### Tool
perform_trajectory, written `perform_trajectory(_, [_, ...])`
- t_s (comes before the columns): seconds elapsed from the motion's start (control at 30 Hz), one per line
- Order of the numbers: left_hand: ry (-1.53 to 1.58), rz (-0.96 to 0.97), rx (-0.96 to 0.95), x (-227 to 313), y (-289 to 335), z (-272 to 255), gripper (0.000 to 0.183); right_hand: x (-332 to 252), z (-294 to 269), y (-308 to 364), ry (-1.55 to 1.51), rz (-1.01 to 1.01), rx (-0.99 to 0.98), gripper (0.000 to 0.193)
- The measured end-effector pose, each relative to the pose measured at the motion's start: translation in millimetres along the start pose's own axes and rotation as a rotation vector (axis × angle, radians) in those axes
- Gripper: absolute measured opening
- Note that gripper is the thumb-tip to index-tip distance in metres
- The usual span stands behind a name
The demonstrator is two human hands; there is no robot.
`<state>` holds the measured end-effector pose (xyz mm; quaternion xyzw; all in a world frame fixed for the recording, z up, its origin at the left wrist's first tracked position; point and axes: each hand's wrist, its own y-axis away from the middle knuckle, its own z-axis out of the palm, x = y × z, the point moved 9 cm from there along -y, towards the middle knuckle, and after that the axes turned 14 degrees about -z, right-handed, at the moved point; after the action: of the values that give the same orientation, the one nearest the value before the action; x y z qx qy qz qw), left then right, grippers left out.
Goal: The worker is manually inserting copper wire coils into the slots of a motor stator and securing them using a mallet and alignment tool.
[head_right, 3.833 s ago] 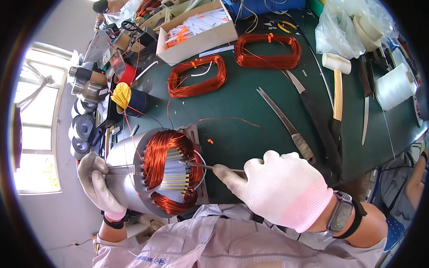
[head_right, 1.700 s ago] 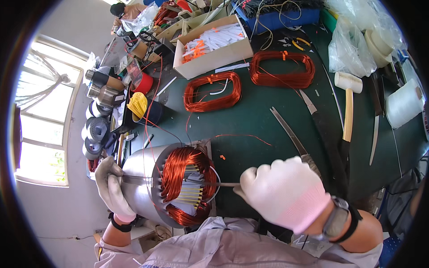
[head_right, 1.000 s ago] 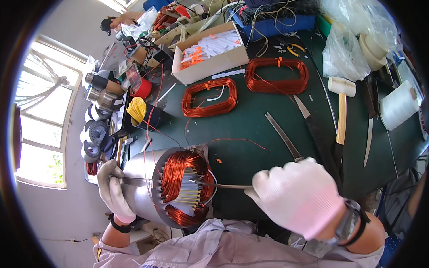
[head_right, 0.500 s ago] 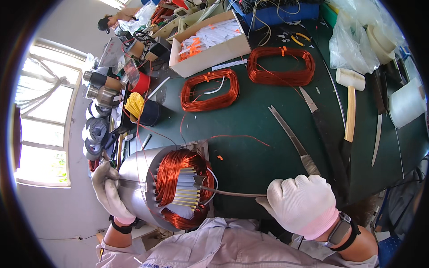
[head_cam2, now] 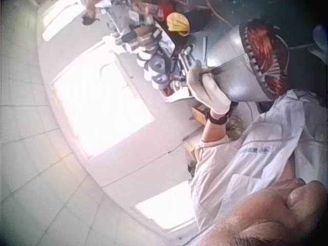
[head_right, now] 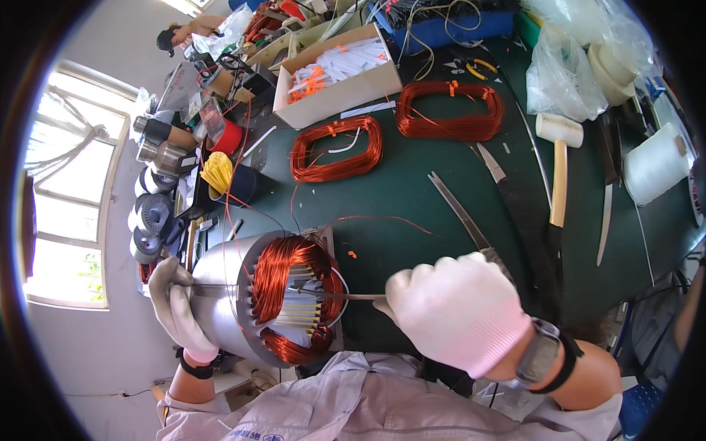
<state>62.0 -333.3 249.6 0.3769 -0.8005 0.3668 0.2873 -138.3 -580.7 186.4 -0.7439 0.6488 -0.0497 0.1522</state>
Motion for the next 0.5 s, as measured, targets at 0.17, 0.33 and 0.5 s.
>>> perform_trajectory(0.17, [0.041, -0.07, 0.026, -5, 6, -4, 0.042, 0, 1, 2, -0.01, -0.018, -0.025, 0.041])
perform_trajectory(0.33, [0.176, -0.267, 0.25, -81, 27, -33, 0.039, 5, 5, 2, 0.008, -0.032, -0.05, 0.036])
perform_trajectory(0.5, [0.401, -0.525, -0.188, -145, 76, 25, 0.044, 9, 3, -6, -0.063, 0.136, -0.01, 0.035])
